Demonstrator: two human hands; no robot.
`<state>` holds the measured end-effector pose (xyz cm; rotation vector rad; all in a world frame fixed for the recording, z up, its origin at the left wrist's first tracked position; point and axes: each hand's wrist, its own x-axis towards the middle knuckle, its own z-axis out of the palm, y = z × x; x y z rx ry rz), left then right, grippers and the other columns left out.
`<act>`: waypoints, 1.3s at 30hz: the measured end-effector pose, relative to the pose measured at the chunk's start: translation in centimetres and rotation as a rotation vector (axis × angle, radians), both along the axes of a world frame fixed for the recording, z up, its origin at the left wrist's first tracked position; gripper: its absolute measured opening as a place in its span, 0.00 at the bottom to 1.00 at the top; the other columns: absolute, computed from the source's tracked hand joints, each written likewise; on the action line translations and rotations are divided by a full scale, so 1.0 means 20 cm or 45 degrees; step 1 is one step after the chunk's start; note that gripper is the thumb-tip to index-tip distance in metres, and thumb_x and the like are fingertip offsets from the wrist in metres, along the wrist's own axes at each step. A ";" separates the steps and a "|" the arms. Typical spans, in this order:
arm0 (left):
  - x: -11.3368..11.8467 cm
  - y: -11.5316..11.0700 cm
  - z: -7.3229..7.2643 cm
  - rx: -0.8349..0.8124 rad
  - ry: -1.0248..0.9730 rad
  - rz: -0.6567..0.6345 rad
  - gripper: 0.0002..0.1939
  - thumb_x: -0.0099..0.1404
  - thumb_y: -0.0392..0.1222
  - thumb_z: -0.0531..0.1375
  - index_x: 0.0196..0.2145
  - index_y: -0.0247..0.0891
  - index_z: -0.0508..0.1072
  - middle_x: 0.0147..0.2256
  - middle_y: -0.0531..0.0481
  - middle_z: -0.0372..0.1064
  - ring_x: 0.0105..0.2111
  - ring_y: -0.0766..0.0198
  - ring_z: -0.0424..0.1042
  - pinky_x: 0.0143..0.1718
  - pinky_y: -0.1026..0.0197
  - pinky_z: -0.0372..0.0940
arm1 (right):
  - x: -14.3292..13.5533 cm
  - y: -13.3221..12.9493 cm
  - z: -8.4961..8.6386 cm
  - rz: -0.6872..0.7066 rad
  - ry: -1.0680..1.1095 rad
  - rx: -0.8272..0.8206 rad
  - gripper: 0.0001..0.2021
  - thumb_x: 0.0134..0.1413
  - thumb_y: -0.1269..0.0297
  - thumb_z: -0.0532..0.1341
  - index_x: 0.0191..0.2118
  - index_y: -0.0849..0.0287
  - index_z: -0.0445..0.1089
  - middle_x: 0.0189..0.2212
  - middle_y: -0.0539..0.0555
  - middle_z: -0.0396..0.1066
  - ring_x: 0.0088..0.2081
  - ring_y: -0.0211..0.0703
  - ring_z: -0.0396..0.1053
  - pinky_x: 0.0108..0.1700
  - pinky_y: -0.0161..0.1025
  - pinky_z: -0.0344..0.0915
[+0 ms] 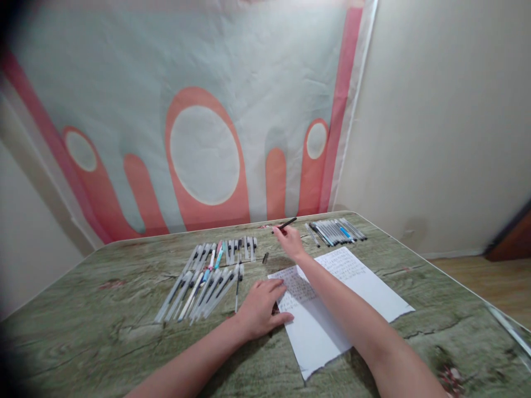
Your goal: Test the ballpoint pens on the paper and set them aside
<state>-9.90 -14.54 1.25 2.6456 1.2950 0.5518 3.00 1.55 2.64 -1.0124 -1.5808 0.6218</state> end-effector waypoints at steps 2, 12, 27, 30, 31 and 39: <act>-0.01 0.01 -0.01 -0.001 0.019 0.018 0.29 0.53 0.58 0.55 0.49 0.40 0.62 0.51 0.43 0.58 0.51 0.54 0.56 0.50 0.51 0.51 | 0.04 -0.01 0.01 0.041 0.053 -0.097 0.17 0.46 0.51 0.56 0.34 0.61 0.69 0.22 0.51 0.68 0.22 0.38 0.64 0.22 0.33 0.59; -0.04 0.05 -0.02 -0.023 0.024 0.057 0.29 0.55 0.56 0.53 0.50 0.38 0.61 0.53 0.42 0.56 0.53 0.54 0.54 0.53 0.51 0.47 | 0.48 -0.42 -0.15 0.198 0.166 -0.644 0.11 0.43 0.58 0.60 0.30 0.61 0.64 0.21 0.49 0.65 0.21 0.34 0.61 0.24 0.32 0.58; -0.04 0.06 -0.04 -0.039 0.038 0.058 0.29 0.57 0.56 0.51 0.52 0.38 0.60 0.54 0.42 0.55 0.55 0.56 0.52 0.55 0.51 0.45 | 0.67 -0.54 -0.17 0.152 -0.173 -0.387 0.11 0.45 0.56 0.58 0.31 0.58 0.64 0.24 0.49 0.64 0.25 0.37 0.61 0.28 0.35 0.59; -0.04 0.07 -0.04 -0.033 0.031 0.058 0.29 0.57 0.56 0.52 0.52 0.38 0.60 0.54 0.42 0.55 0.55 0.56 0.52 0.55 0.51 0.45 | 0.68 -0.54 -0.19 0.133 -0.184 -0.412 0.10 0.46 0.56 0.57 0.29 0.58 0.62 0.21 0.47 0.62 0.22 0.36 0.60 0.25 0.34 0.57; -0.04 0.07 -0.04 -0.032 0.027 0.059 0.29 0.57 0.56 0.52 0.52 0.38 0.60 0.54 0.42 0.55 0.55 0.56 0.52 0.55 0.51 0.45 | 0.69 -0.54 -0.20 0.118 -0.199 -0.416 0.10 0.47 0.56 0.56 0.27 0.58 0.61 0.19 0.47 0.61 0.21 0.36 0.58 0.24 0.34 0.56; -0.03 0.06 -0.03 -0.038 0.013 0.068 0.28 0.57 0.56 0.52 0.52 0.39 0.60 0.54 0.42 0.55 0.54 0.55 0.53 0.55 0.50 0.45 | 0.69 -0.54 -0.22 0.033 -0.288 -0.341 0.09 0.48 0.58 0.54 0.25 0.57 0.59 0.17 0.45 0.58 0.20 0.35 0.56 0.24 0.34 0.53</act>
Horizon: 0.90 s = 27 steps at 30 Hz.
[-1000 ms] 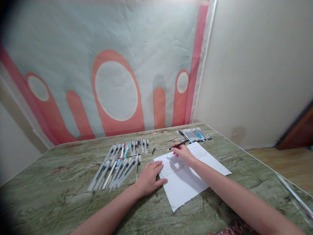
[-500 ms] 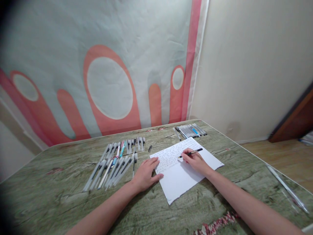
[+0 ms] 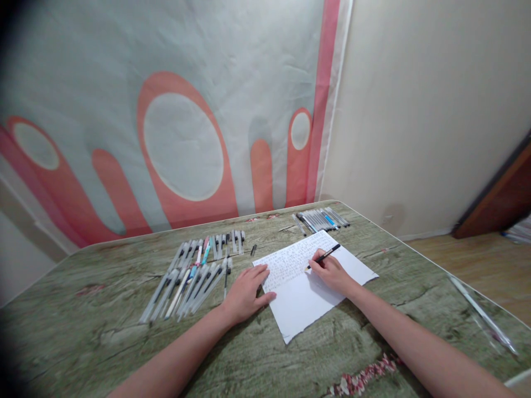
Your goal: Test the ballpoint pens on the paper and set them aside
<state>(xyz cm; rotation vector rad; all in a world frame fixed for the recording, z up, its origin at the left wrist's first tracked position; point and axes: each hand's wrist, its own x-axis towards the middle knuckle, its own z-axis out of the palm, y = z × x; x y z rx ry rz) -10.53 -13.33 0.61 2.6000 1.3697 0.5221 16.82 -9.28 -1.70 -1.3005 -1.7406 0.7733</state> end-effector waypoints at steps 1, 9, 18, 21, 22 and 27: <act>0.00 0.00 0.00 0.003 0.001 0.000 0.28 0.57 0.56 0.52 0.52 0.38 0.60 0.54 0.42 0.55 0.54 0.55 0.53 0.55 0.50 0.45 | 0.00 0.00 0.00 -0.001 -0.015 0.005 0.09 0.48 0.58 0.54 0.25 0.57 0.59 0.17 0.45 0.58 0.20 0.35 0.56 0.24 0.34 0.53; 0.00 0.01 -0.01 0.007 0.002 -0.001 0.28 0.56 0.55 0.53 0.52 0.39 0.60 0.54 0.42 0.55 0.54 0.55 0.53 0.54 0.50 0.46 | 0.00 0.00 0.01 -0.007 -0.103 0.108 0.09 0.48 0.59 0.54 0.23 0.57 0.60 0.18 0.46 0.59 0.22 0.36 0.56 0.26 0.35 0.54; 0.00 0.00 -0.01 0.031 -0.007 -0.017 0.29 0.57 0.56 0.52 0.52 0.38 0.60 0.54 0.42 0.56 0.54 0.55 0.53 0.55 0.51 0.46 | 0.01 0.01 -0.01 0.014 -0.109 0.112 0.08 0.48 0.60 0.54 0.24 0.57 0.59 0.18 0.46 0.58 0.22 0.36 0.55 0.25 0.34 0.52; 0.00 0.00 -0.01 0.031 -0.002 -0.016 0.29 0.57 0.56 0.52 0.52 0.37 0.60 0.54 0.42 0.56 0.54 0.55 0.53 0.55 0.51 0.46 | 0.01 0.02 -0.01 0.016 -0.097 0.097 0.08 0.48 0.60 0.54 0.24 0.57 0.59 0.18 0.46 0.58 0.22 0.36 0.55 0.25 0.34 0.51; 0.00 0.00 -0.01 0.031 0.000 -0.014 0.29 0.57 0.56 0.52 0.52 0.38 0.60 0.54 0.42 0.55 0.54 0.55 0.53 0.54 0.51 0.46 | 0.01 0.02 -0.01 0.015 -0.094 0.093 0.08 0.48 0.60 0.54 0.24 0.57 0.59 0.18 0.46 0.58 0.21 0.36 0.55 0.25 0.34 0.51; 0.00 0.00 -0.01 0.034 0.017 -0.013 0.29 0.57 0.56 0.52 0.52 0.38 0.60 0.54 0.43 0.55 0.54 0.55 0.53 0.54 0.51 0.46 | 0.00 0.01 -0.01 0.002 -0.101 0.104 0.09 0.48 0.59 0.54 0.24 0.57 0.60 0.18 0.46 0.59 0.21 0.36 0.55 0.25 0.34 0.52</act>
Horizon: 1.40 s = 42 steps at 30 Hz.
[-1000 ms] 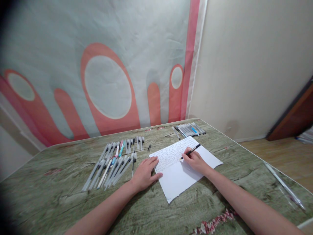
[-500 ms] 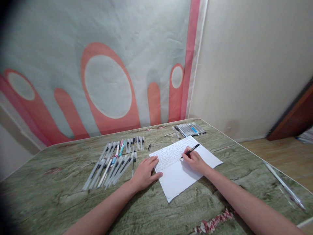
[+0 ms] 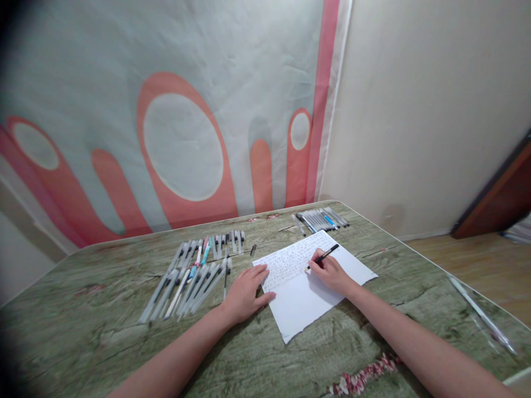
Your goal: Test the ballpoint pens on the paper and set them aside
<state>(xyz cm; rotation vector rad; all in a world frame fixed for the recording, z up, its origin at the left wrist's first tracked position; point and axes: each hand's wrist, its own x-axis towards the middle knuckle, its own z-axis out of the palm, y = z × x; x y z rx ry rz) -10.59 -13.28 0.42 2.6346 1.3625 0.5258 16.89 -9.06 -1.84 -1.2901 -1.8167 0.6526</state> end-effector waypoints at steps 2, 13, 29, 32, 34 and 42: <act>0.00 0.00 0.00 -0.002 0.003 -0.001 0.29 0.57 0.56 0.51 0.52 0.38 0.60 0.54 0.42 0.55 0.54 0.55 0.53 0.55 0.51 0.46 | 0.00 0.00 0.00 0.000 0.000 0.007 0.09 0.48 0.59 0.54 0.24 0.57 0.60 0.18 0.46 0.59 0.22 0.36 0.55 0.25 0.34 0.52; 0.00 0.00 0.00 -0.006 0.040 0.006 0.29 0.58 0.57 0.50 0.52 0.37 0.59 0.54 0.43 0.55 0.54 0.57 0.52 0.55 0.52 0.45 | 0.00 -0.01 0.02 0.017 -0.048 -0.001 0.07 0.50 0.63 0.52 0.24 0.58 0.58 0.19 0.45 0.56 0.22 0.34 0.54 0.25 0.33 0.52; 0.00 0.00 0.00 -0.020 0.026 0.010 0.29 0.57 0.57 0.50 0.52 0.38 0.59 0.55 0.43 0.54 0.54 0.56 0.52 0.55 0.52 0.44 | 0.01 0.00 0.00 -0.007 -0.057 0.058 0.07 0.49 0.63 0.53 0.24 0.58 0.58 0.20 0.47 0.57 0.24 0.36 0.55 0.28 0.34 0.52; 0.00 0.00 0.00 -0.026 0.028 0.011 0.29 0.57 0.57 0.51 0.52 0.38 0.59 0.55 0.43 0.54 0.55 0.56 0.52 0.55 0.52 0.45 | 0.01 0.01 -0.01 -0.010 0.013 0.008 0.08 0.49 0.62 0.54 0.24 0.58 0.58 0.19 0.46 0.57 0.23 0.35 0.55 0.26 0.34 0.52; 0.00 0.00 0.01 -0.029 0.027 0.014 0.29 0.57 0.56 0.51 0.52 0.38 0.59 0.55 0.43 0.54 0.55 0.57 0.52 0.55 0.52 0.44 | 0.02 0.01 -0.02 -0.026 0.103 -0.065 0.09 0.49 0.60 0.54 0.24 0.58 0.58 0.18 0.45 0.57 0.21 0.34 0.55 0.24 0.33 0.52; 0.00 -0.01 0.00 -0.055 0.031 0.020 0.30 0.56 0.58 0.51 0.52 0.37 0.60 0.55 0.43 0.54 0.55 0.57 0.52 0.55 0.53 0.45 | -0.05 0.07 0.02 -0.014 0.435 -0.293 0.12 0.46 0.56 0.57 0.29 0.59 0.60 0.16 0.45 0.59 0.19 0.33 0.56 0.22 0.31 0.53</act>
